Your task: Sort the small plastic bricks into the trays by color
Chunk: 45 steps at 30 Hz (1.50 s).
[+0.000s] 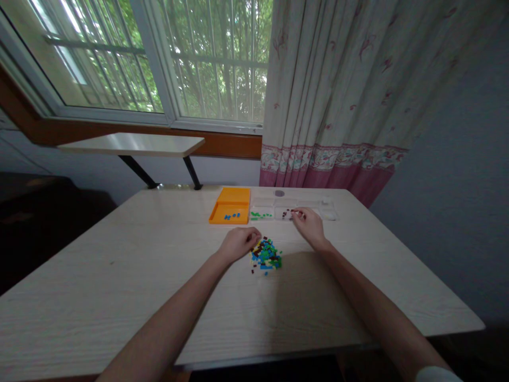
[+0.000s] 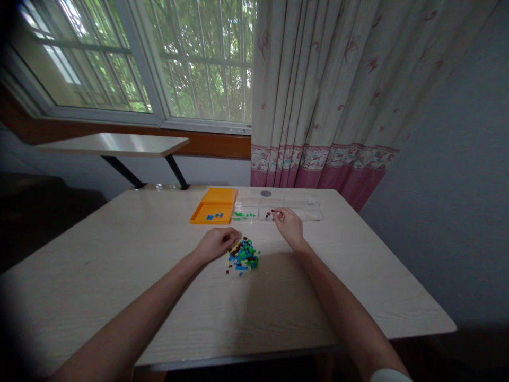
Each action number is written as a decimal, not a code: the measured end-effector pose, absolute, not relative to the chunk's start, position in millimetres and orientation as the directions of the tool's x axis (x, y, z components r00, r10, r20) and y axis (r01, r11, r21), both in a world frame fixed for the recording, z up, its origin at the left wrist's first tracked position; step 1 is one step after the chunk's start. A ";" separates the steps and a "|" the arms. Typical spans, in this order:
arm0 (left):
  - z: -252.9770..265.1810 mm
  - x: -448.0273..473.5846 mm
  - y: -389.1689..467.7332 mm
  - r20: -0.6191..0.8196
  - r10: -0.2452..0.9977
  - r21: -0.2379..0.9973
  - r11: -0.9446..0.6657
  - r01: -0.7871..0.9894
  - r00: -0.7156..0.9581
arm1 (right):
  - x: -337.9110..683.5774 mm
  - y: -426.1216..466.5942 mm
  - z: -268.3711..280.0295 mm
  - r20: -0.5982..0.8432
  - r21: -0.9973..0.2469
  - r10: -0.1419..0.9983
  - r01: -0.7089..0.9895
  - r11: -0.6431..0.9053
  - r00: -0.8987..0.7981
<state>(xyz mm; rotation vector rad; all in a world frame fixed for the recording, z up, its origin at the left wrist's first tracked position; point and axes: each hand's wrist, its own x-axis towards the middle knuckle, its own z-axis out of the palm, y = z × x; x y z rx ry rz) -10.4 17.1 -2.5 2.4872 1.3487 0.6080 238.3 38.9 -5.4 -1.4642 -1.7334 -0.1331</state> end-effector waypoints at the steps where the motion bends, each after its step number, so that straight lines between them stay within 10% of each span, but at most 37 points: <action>1: -2.7 -10.3 17.0 0.241 0.840 0.399 -0.542 0.739 0.486 | 240.2 42.1 -7.5 0.619 -0.431 0.783 0.860 0.272 0.062; 6: -4.2 -11.0 16.6 0.245 0.838 0.384 -0.546 0.745 0.488 | 244.6 49.6 -13.8 0.544 -0.443 0.837 0.866 0.230 0.056; 18: -3.8 -8.3 17.0 0.176 0.773 0.321 -0.631 0.706 0.610 | 197.0 18.4 -20.8 0.421 -0.397 0.719 0.600 0.694 -0.553; 45: -4.8 -4.6 17.7 0.218 0.886 0.423 -0.464 0.778 0.410 | 193.3 13.5 -17.7 0.470 -0.359 0.724 0.640 0.679 -0.505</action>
